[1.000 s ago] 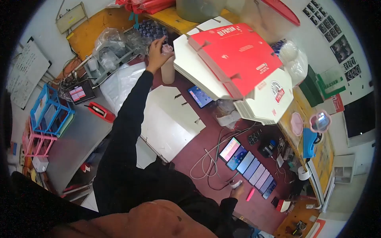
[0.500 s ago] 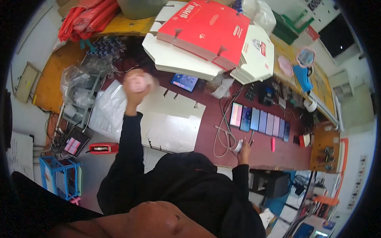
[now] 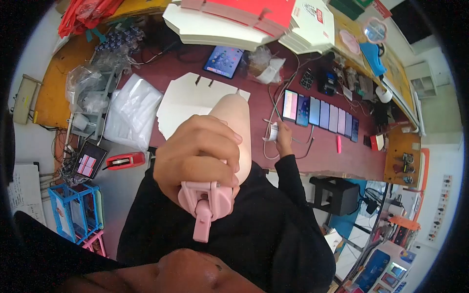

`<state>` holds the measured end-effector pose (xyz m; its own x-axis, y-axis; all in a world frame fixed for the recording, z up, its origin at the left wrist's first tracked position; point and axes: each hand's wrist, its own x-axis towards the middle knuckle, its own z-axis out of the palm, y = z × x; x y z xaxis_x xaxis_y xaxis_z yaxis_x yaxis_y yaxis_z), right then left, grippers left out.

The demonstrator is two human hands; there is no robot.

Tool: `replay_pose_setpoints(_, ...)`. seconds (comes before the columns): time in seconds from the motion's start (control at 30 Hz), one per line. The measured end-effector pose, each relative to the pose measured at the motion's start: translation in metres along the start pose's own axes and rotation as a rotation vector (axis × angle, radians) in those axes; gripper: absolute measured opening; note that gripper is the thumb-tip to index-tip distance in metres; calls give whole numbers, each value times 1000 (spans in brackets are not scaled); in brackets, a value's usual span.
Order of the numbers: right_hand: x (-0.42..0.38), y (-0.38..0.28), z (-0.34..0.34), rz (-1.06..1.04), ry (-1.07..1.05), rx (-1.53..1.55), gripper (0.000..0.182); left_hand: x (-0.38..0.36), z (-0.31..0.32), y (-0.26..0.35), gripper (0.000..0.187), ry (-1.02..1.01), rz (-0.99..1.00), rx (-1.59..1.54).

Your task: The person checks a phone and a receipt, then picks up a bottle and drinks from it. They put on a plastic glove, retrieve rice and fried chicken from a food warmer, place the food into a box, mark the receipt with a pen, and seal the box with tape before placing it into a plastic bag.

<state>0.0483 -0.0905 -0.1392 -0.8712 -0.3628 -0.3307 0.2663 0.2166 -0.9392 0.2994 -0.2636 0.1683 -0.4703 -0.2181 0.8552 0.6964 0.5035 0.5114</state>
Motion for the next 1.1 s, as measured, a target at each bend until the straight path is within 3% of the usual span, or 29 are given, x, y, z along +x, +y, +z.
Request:
replay_pose_setpoints(0.2, 0, 43, -12, 58, -13, 279, 20, 1, 12, 20, 24, -94, -5, -14)
replay_pose_setpoints(0.6, -10, 40, -27, 111, 15, 346, 15, -6, 37, 33, 27, -11, 91, -58)
replay_pose_setpoints(0.9, -2, 57, -25, 87, -10, 346, 19, -7, 40, 42, 12, 46, 116, 96)
replay_pose_setpoints(1.1, -19, 47, -24, 117, -37, 261, 22, -10, 35, 43, 22, 0, 85, 31)
